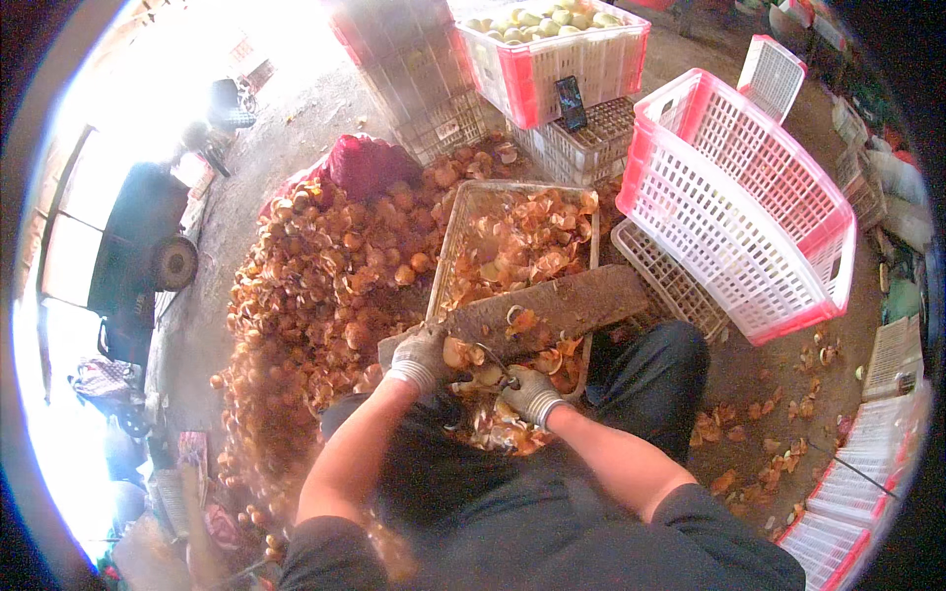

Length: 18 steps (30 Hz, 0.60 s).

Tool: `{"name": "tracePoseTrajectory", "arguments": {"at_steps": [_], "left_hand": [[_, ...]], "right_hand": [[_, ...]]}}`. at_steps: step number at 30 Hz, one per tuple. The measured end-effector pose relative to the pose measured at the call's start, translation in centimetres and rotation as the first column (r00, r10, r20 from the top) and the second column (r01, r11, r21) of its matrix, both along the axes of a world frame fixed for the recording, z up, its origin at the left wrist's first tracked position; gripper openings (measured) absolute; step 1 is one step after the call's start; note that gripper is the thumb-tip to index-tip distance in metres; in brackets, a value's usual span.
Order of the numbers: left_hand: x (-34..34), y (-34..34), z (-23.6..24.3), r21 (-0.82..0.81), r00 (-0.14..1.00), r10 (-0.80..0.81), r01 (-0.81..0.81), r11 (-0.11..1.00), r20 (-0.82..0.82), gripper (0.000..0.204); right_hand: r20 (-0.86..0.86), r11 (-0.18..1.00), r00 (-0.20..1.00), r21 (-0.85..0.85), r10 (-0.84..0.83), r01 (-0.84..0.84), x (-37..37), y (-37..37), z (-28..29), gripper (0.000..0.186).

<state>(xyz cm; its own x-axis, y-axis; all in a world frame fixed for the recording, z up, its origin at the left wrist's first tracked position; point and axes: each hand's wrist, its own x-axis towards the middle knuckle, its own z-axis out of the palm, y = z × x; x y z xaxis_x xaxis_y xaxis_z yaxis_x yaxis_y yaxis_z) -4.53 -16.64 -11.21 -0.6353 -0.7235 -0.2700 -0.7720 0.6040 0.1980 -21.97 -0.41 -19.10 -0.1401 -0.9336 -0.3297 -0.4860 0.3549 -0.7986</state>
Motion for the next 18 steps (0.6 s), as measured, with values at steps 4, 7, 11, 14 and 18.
{"name": "tracePoseTrajectory", "arguments": {"at_steps": [4, 7, 11, 14, 18], "left_hand": [[0.0, 0.5, -0.3, 0.097, 0.997, 0.071, -0.071, 0.993, -0.001, 0.079], [-0.4, 0.8, -1.0, 0.174, 0.996, 0.085, -0.083, 0.981, -0.007, 0.071], [0.8, 0.8, -2.8, 0.101, 0.989, 0.03, -0.016, 0.995, -0.147, 0.068], [1.0, 0.6, -2.7, 0.007, 0.984, 0.046, -0.046, 0.999, -0.171, 0.069], [1.6, 0.0, -2.0, 0.134, 0.977, 0.118, -0.096, 0.986, -0.175, 0.072]], "right_hand": [[0.005, 0.999, 1.0, 0.042, 0.011, -0.012, 0.2, -0.4, 0.6, 0.031], [-0.015, 0.996, 1.0, 0.083, 0.007, -0.006, 0.2, -0.6, 0.2, 0.031], [-0.032, 0.996, 0.999, 0.091, 0.004, -0.001, 0.5, -0.8, 0.3, 0.03], [-0.005, 0.998, 1.0, 0.062, -0.024, 0.024, 0.4, -0.6, 0.0, 0.03], [0.035, 0.991, 0.999, 0.132, -0.008, 0.004, 0.5, -0.8, 0.7, 0.03]]}}
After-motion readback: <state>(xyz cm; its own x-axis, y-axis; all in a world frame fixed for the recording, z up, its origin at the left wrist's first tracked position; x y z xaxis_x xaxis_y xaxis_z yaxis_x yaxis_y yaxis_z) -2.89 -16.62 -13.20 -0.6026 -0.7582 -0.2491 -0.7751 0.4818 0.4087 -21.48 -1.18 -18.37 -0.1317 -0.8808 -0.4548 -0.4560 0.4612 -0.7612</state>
